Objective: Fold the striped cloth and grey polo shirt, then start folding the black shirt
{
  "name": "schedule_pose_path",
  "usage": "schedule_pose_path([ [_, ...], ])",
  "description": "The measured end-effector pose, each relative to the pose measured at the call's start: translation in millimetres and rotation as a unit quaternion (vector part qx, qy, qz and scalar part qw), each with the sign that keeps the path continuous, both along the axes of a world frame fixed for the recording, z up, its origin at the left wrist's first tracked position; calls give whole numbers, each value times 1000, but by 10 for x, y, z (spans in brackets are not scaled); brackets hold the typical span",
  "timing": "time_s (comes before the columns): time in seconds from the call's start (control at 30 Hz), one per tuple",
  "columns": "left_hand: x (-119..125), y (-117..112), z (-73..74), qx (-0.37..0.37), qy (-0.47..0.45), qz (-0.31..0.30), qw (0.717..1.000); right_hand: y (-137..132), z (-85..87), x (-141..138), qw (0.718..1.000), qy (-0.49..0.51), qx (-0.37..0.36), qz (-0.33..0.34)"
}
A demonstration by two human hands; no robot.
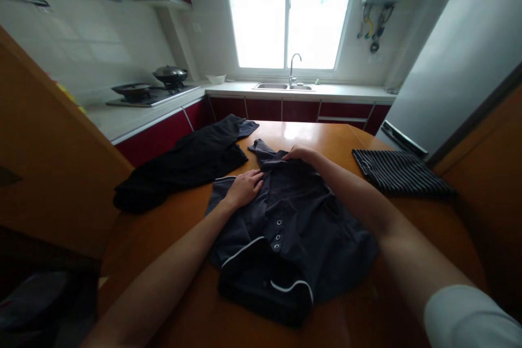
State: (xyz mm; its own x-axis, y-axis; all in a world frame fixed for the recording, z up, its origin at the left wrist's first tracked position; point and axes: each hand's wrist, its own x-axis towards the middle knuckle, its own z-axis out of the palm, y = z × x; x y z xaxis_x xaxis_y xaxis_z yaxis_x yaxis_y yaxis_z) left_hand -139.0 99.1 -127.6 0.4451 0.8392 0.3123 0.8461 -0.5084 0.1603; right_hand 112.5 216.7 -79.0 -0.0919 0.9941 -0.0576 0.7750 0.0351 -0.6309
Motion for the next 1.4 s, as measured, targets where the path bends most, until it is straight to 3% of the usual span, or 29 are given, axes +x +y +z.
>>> schedule_pose_path([
  [0.13, 12, 0, 4, -3, 5, 1, 1000, 82, 67, 56, 999, 8, -26, -21],
  [0.37, 11, 2, -6, -11, -12, 1, 1000, 178, 110, 303, 994, 9, 83, -64],
  [0.57, 7, -5, -15, -13, -7, 2, 1000, 292, 227, 936, 956, -22, 146, -253],
  [0.73, 22, -26, 5, -20, -16, 4, 1000, 153, 95, 1407, 939, -33, 123, -318],
  [0.87, 28, -35, 10, -19, -13, 16, 1000, -43, -45, 1351, 946, -46, 155, -281],
  [1.0, 25, -25, -13, -3, -19, 31, 999, -447, -140, 1139, 962, -54, 208, -171],
  [1.13, 12, 1, -13, 10, -17, 55, 998, -1216, -300, 1054, 964, -82, 250, -33],
  [1.27, -46, 32, 64, 5, 32, 122, 992, -2065, -517, 1126, 964, -142, 224, -16],
  [1.4, -157, 44, 182, -37, 68, 171, 982, -2558, -643, 1302, 960, -175, 215, -22],
])
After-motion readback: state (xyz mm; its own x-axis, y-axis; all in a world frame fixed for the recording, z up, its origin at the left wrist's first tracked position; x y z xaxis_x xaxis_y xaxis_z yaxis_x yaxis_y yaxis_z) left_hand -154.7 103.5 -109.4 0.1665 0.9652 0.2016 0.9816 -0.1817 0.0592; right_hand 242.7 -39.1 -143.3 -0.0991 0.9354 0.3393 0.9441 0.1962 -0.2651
